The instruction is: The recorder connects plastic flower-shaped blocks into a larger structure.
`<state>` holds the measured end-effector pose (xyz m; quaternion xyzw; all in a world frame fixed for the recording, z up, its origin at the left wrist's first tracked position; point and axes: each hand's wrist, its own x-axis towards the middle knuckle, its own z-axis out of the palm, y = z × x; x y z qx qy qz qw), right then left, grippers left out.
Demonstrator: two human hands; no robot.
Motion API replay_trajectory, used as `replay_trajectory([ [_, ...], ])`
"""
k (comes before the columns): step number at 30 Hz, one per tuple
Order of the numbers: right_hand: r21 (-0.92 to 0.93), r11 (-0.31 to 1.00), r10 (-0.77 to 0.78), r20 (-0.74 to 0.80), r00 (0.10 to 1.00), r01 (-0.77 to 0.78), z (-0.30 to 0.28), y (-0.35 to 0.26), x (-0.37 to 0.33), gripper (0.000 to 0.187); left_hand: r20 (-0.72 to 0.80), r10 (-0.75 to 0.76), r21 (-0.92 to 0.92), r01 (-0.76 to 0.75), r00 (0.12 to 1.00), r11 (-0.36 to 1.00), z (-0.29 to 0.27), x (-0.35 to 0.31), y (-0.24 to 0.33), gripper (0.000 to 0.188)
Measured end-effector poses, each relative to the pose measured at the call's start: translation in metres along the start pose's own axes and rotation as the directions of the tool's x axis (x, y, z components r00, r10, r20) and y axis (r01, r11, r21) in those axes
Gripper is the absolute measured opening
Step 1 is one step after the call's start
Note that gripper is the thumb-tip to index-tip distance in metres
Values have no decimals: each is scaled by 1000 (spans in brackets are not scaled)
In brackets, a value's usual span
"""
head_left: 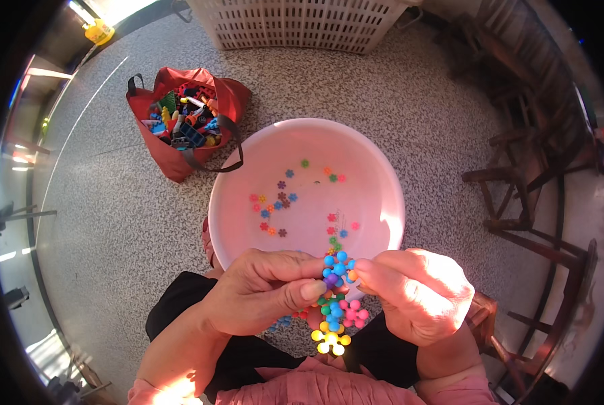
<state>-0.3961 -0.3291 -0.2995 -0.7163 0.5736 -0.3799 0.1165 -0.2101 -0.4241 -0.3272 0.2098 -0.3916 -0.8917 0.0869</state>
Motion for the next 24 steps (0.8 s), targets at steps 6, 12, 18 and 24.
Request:
replay_trajectory([
  [6, -1, 999, 40, -15, 999, -40, 1, 0, -1, 38, -21, -34, -28, 34, 999, 999, 4, 2, -1, 31],
  [12, 932, 216, 667, 76, 741, -290, 2, 8, -1, 43, -96, -44, -118, 32, 994, 993, 10, -1, 11, 49],
  [18, 909, -340, 672, 413, 614, -239, -2, 16, -3, 37, -86, 42, -275, -65, 995, 959, 12, -4, 9, 57],
  [24, 900, -9, 650, 337, 681, -436, -5, 3, -4, 28, -81, 93, -263, -112, 992, 958, 9, -2, 5, 44],
])
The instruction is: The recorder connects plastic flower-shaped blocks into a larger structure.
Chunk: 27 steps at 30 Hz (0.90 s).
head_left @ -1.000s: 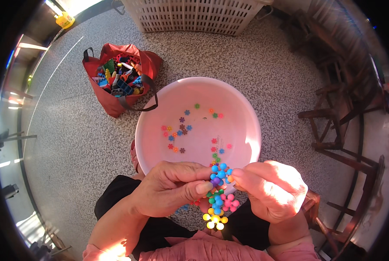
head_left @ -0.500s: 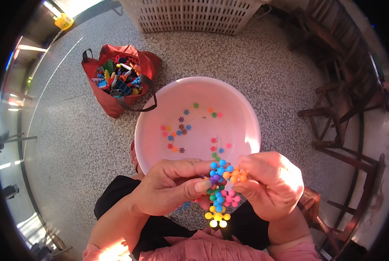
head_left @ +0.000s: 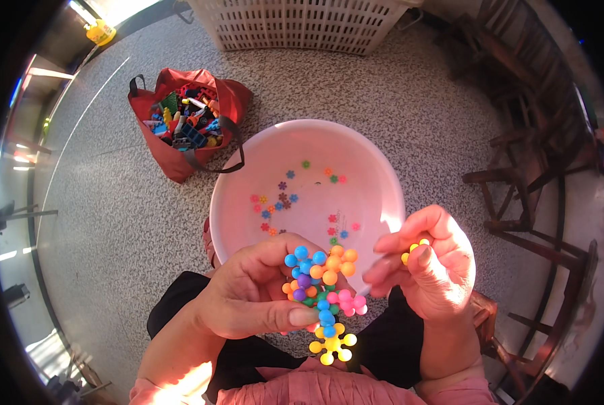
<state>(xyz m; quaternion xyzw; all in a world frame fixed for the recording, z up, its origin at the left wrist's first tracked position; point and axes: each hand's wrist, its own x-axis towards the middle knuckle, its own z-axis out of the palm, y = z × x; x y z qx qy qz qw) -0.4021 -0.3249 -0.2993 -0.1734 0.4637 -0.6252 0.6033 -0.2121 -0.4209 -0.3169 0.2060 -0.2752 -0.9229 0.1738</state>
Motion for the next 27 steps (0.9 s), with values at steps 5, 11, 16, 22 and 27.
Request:
replay_trajectory([
  [5, -208, 966, -136, 91, 987, 153, -3, 3, -2, 13, 16, -1, 9, 1, 1000, 1000, 3, 0, 0, 42],
  [11, -198, 968, -147, 59, 987, 156, 13, -6, -4, 17, 23, -77, 0, 77, 997, 997, 1, -3, 3, 39],
  [16, -195, 953, -206, 150, 967, 233, 6, -5, -9, 13, 47, -149, -71, 152, 988, 986, 1, -5, 4, 39],
  [22, -291, 902, -270, 196, 943, 319, 7, -3, -7, 20, 87, -206, -75, 212, 975, 974, 4, -3, 3, 38],
  [27, -282, 944, -139, 134, 981, 172, 10, -7, -13, 18, 22, -255, -111, 255, 967, 960, 9, -3, 5, 40],
])
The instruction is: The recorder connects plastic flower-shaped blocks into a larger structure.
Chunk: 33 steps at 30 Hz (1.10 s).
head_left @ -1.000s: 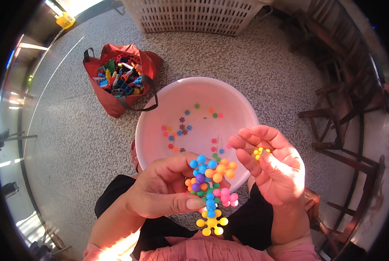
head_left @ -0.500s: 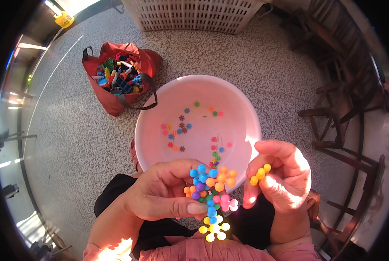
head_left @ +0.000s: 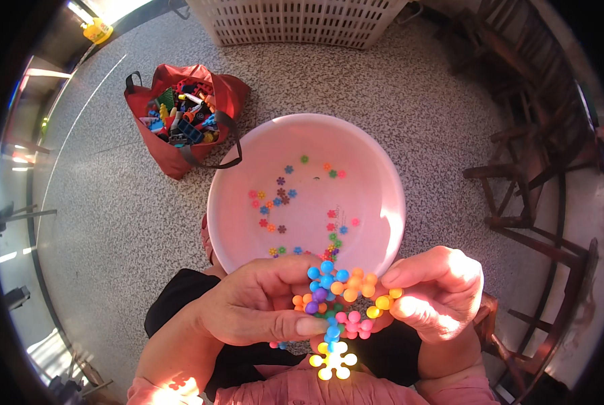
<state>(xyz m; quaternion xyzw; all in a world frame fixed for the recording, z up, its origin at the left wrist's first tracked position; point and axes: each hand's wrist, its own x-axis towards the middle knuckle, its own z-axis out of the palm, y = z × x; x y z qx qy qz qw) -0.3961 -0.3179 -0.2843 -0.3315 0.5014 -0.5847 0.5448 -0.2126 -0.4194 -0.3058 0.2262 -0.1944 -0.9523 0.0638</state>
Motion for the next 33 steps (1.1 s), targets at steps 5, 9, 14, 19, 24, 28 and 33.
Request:
replay_trajectory([
  [5, 57, 994, 91, 0, 996, -91, 2, -2, -1, 16, 41, -15, 39, 13, 999, 999, -2, 1, 2, 45],
  [9, -86, 996, 13, 35, 999, -10, 0, 4, 0, 16, 61, 12, 56, -16, 998, 998, -5, 2, 2, 46],
  [14, -278, 922, -223, 184, 957, 268, -5, 9, 6, 16, 45, 11, 66, -14, 999, 998, -6, 1, 1, 44],
  [19, -479, 805, -281, 213, 936, 350, -4, 5, 9, 14, 34, -9, 130, 5, 999, 991, -7, 2, 3, 43],
  [24, -565, 740, -284, 231, 931, 366, -2, 3, 8, 15, -22, 10, 83, -8, 1000, 996, -4, 1, 2, 40],
  [28, -579, 711, -299, 266, 916, 400, -1, 0, 8, 19, -15, 32, 128, -30, 999, 991, -7, 4, 1, 40],
  [33, -618, 668, -296, 292, 909, 416, -2, -2, 6, 19, -3, -28, 130, 28, 1000, 991, -7, 5, 0, 40],
])
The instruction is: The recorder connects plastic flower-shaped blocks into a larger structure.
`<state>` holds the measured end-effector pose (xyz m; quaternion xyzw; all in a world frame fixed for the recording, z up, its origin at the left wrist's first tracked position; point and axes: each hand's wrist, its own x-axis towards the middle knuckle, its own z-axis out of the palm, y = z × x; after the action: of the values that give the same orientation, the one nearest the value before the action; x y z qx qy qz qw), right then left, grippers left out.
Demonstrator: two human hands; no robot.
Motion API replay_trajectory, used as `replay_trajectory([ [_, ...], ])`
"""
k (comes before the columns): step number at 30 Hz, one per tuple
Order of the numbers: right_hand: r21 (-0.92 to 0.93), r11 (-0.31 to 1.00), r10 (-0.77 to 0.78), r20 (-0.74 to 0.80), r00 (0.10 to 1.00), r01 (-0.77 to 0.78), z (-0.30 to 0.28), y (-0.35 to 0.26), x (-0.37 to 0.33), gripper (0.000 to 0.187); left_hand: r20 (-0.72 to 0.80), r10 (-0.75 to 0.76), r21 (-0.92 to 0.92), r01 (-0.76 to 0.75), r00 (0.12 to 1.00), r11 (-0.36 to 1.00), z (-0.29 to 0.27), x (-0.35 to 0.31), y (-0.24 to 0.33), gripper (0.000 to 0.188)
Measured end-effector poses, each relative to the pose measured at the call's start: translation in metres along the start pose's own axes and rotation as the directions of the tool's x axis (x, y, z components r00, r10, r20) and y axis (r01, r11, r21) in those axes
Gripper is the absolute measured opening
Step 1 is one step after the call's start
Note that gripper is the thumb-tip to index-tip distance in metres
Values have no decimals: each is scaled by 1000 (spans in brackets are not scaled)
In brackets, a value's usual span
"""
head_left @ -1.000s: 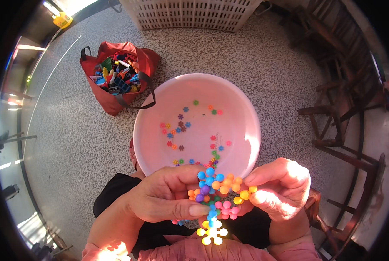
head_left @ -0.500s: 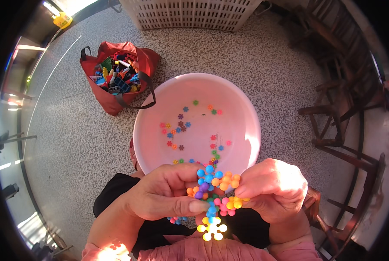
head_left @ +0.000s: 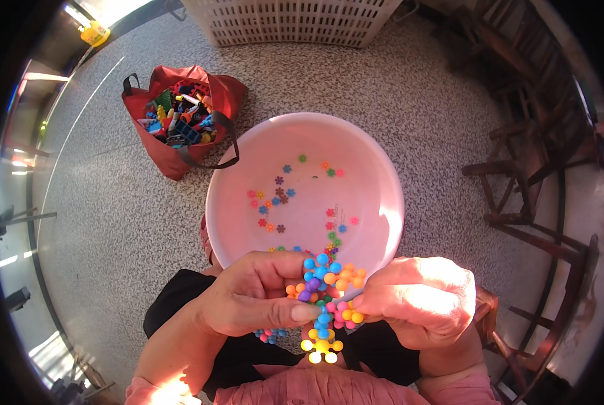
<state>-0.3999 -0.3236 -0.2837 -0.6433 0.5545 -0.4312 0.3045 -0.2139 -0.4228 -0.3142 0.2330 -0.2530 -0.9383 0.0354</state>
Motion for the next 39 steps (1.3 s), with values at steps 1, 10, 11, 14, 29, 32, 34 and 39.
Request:
replay_trajectory([
  [1, -8, 1000, -22, 7, 1000, 22, 0, 2, -1, 19, 0, -2, 0, 2, 1000, 1000, 0, 0, 0, 40],
  [10, 71, 988, -140, 12, 990, 139, 1, 14, -6, 21, -2, -10, 7, 10, 1000, 1000, 0, 4, -1, 41],
  [11, 102, 984, -148, 20, 989, 146, -1, 14, -5, 21, -13, 0, 24, 0, 1000, 1000, 3, 4, 1, 42],
  [14, 248, 969, 0, -64, 998, 16, 1, 13, 2, 20, -43, 50, -3, -50, 998, 999, 2, -1, 1, 44],
  [29, -689, 451, 879, 231, 418, -568, 161, 328, -164, 36, 45, 267, -232, -250, 963, 940, -17, -18, 10, 48],
  [32, -692, 492, 842, 226, 489, -528, 212, 318, -191, 36, 238, 286, -366, -187, 928, 911, -34, -17, 5, 50],
  [34, -710, 478, 831, 176, 528, -517, 231, 297, -198, 36, 193, 294, -375, -207, 936, 904, -33, -18, 4, 50],
  [39, -712, 514, 857, 405, 318, -479, 228, 277, -163, 28, 96, 287, -147, -271, 953, 951, -35, -13, 4, 48],
])
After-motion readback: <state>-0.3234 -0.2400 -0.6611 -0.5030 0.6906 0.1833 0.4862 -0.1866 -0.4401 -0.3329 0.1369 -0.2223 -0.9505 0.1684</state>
